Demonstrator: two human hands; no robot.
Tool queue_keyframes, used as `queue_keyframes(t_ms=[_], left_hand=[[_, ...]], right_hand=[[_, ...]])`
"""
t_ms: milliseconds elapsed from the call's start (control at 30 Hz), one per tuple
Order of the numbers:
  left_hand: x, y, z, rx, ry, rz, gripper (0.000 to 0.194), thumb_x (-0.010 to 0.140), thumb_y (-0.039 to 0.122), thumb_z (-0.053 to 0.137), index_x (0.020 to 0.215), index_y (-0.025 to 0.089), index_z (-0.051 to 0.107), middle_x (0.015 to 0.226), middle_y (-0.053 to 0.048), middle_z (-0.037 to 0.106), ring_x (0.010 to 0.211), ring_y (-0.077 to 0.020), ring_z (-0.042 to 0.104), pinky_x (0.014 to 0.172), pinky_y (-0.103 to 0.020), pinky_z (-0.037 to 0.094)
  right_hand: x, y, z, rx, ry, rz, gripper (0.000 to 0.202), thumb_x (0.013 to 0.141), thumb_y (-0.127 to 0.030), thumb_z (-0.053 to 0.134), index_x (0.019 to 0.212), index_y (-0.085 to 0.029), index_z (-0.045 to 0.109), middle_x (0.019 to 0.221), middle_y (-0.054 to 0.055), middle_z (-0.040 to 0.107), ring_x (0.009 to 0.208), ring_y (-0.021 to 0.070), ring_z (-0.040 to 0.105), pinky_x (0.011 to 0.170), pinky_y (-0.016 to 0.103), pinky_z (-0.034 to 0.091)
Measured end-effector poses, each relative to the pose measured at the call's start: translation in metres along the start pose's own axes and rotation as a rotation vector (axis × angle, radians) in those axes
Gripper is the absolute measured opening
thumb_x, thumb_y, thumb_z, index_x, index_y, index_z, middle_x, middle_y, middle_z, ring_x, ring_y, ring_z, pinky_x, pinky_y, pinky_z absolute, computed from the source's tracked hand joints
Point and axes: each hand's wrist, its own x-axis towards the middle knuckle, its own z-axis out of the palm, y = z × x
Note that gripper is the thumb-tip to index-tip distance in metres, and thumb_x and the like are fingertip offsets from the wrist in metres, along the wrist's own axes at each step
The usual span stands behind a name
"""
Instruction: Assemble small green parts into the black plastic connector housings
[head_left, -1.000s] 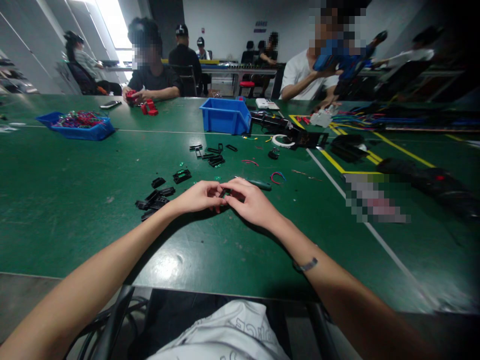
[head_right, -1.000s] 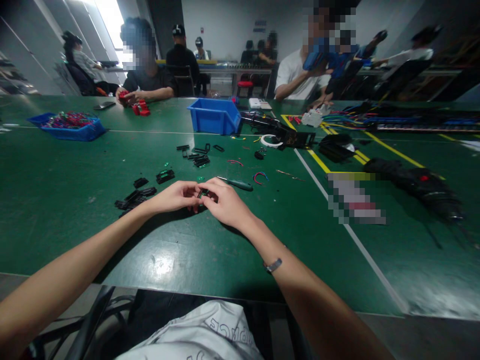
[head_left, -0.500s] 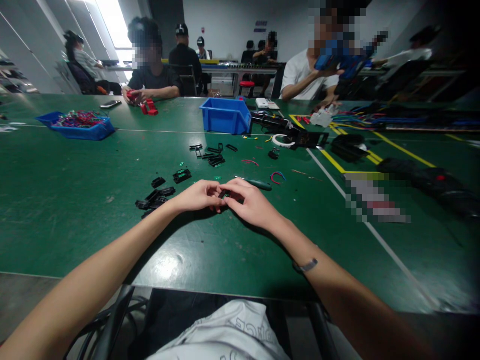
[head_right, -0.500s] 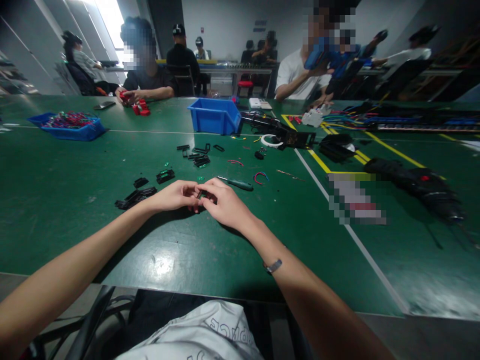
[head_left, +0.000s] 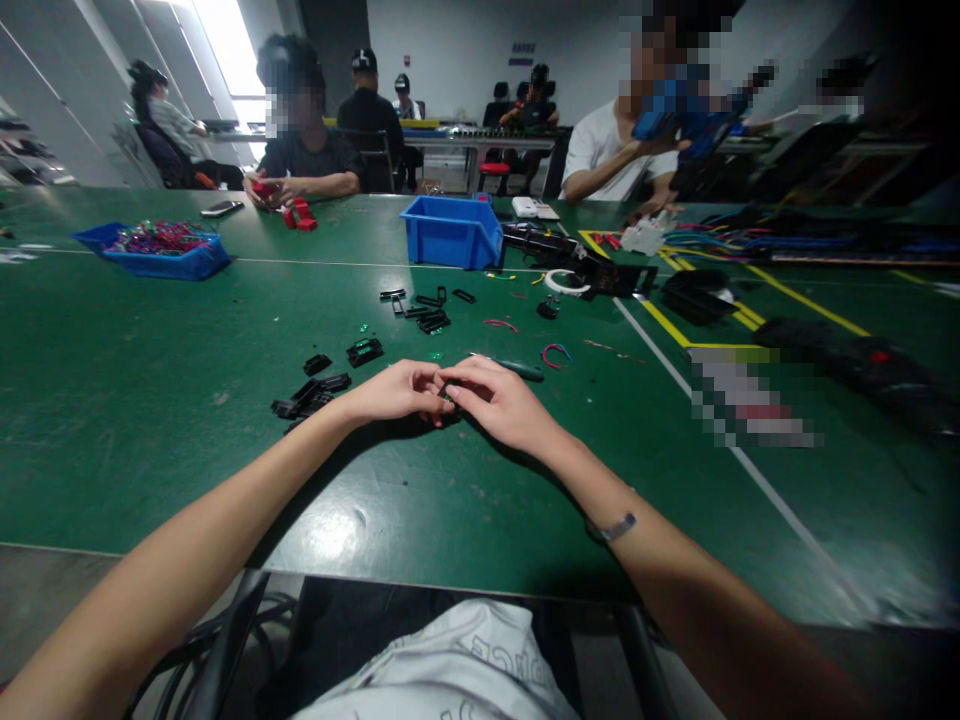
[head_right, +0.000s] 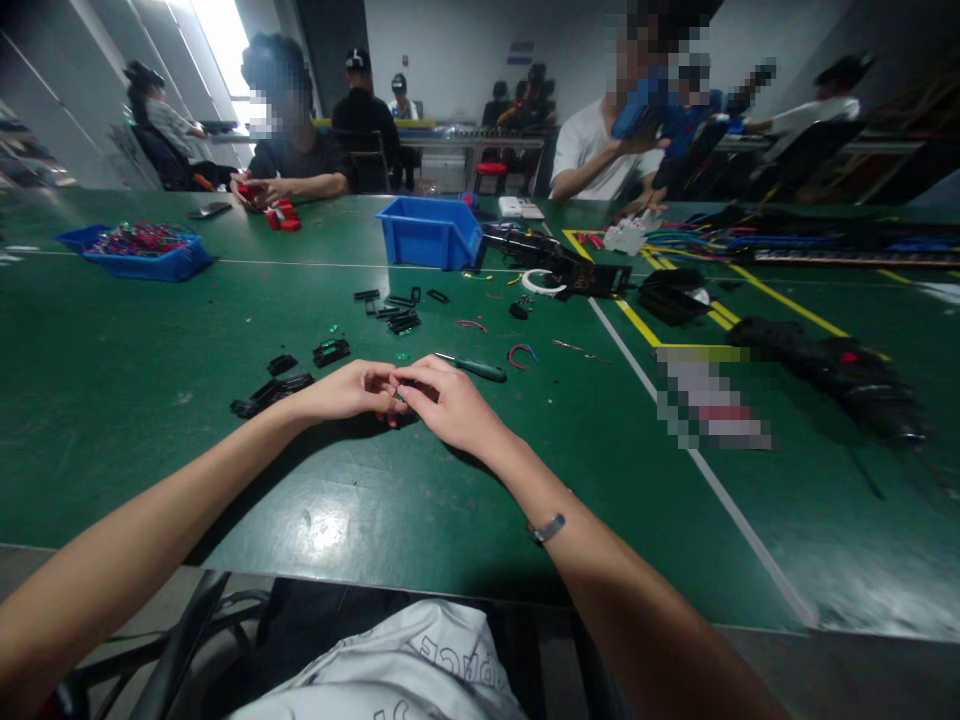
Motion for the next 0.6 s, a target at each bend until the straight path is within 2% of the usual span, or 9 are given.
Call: queue_keyframes(t_ms=[233, 433, 600], left_hand=[[-0.0015, 0.0003, -0.0003, -0.056, -0.018, -0.06, 0.024, 0.081, 0.025, 0.077, 0.088, 0.012, 0.059, 0.075, -0.005, 0.073, 0.067, -0.014, 0.072, 0.059, -0.021, 0.053], [-0.0051, 0.0037, 0.0017, -0.131, -0.046, -0.114, 0.029, 0.081, 0.027, 0.079, 0.095, 0.011, 0.06, 0.082, -0.007, 0.074, 0.07, -0.0161, 0.074, 0.06, -0.022, 0.056], [-0.0049, 0.0019, 0.0005, -0.153, -0.059, -0.126, 0.029, 0.08, 0.027, 0.081, 0.097, 0.011, 0.062, 0.081, -0.007, 0.075, 0.07, -0.0158, 0.075, 0.062, -0.022, 0.056]], right_hand=[[0.0011, -0.0049, -0.0007, 0.031, -0.004, 0.106, 0.027, 0.093, -0.019, 0.063, 0.118, -0.018, 0.071, 0.101, 0.007, 0.066, 0.084, 0.018, 0.063, 0.074, 0.031, 0.051], [0.0012, -0.0036, -0.0006, 0.04, -0.015, 0.104, 0.019, 0.095, -0.024, 0.063, 0.109, -0.019, 0.074, 0.1, 0.008, 0.068, 0.091, 0.0195, 0.065, 0.078, 0.032, 0.051], [0.001, -0.0039, 0.0001, 0.063, -0.018, 0.116, 0.02, 0.094, -0.025, 0.063, 0.109, -0.018, 0.074, 0.1, 0.008, 0.067, 0.09, 0.0192, 0.065, 0.08, 0.033, 0.051]])
